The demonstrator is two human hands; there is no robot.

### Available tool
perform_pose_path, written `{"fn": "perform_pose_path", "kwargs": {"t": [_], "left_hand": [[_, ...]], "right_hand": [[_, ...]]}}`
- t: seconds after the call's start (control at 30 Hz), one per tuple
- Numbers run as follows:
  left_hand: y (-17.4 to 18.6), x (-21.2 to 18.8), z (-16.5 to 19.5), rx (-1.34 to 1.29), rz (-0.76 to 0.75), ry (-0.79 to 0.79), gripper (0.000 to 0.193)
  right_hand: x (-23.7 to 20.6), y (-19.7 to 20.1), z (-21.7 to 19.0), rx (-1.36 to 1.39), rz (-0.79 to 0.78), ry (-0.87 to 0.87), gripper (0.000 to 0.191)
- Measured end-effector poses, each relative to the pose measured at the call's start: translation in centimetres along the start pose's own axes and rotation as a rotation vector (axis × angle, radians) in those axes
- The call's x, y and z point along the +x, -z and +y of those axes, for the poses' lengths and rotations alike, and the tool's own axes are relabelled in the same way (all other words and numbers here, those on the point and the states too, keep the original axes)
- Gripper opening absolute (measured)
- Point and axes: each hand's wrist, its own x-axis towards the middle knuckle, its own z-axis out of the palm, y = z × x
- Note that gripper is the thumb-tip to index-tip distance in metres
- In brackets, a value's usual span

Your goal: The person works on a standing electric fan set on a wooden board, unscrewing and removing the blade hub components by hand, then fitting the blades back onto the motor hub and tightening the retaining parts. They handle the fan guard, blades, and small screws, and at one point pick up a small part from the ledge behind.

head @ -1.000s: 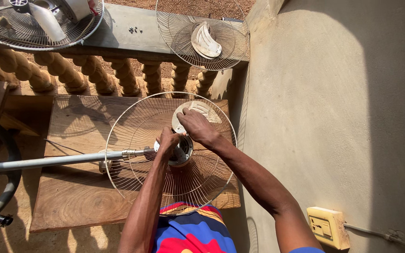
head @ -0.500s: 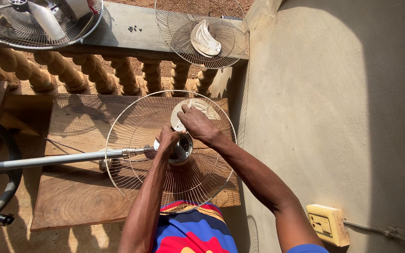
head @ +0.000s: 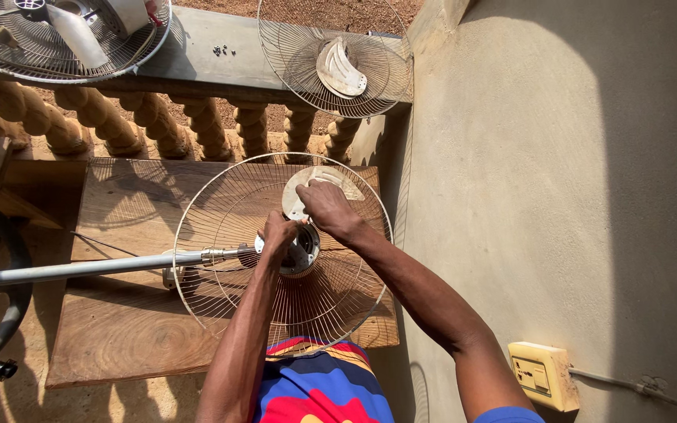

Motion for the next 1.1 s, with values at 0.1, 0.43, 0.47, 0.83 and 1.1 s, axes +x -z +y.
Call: {"fn": "perform_pose_path", "kwargs": {"t": [0.1, 0.43, 0.47, 0.83, 1.1], "left_hand": [[-0.2, 0.0, 0.2, 0.091, 0.051, 0.002, 0.042], [-0.4, 0.3, 0.2, 0.147, 0.108, -0.092, 0.013], [-0.2, 0.2, 0.4, 0.148, 0.107, -0.096, 0.012], [-1.2, -1.0, -1.2, -0.647, 0.389, 0.195, 0.102], [3.3, -2.6, -4.5, -0.504, 0.547, 0.126, 0.057]], "right_hand": [[0.5, -0.2, 0.1, -0.057, 0.026, 0.005, 0.015], [2.2, -3.3, -0.8, -0.131, 0.053, -0.314, 0.022], [2.2, -2.8, -1.0, -0.116, 0.061, -0.337, 0.023], [-15.1, 2.3, 3.7, 0.814, 0.903, -0.937, 0.022], [-24.9, -14.6, 6.4, 1.397, 0.842, -1.109, 0.019]]}}
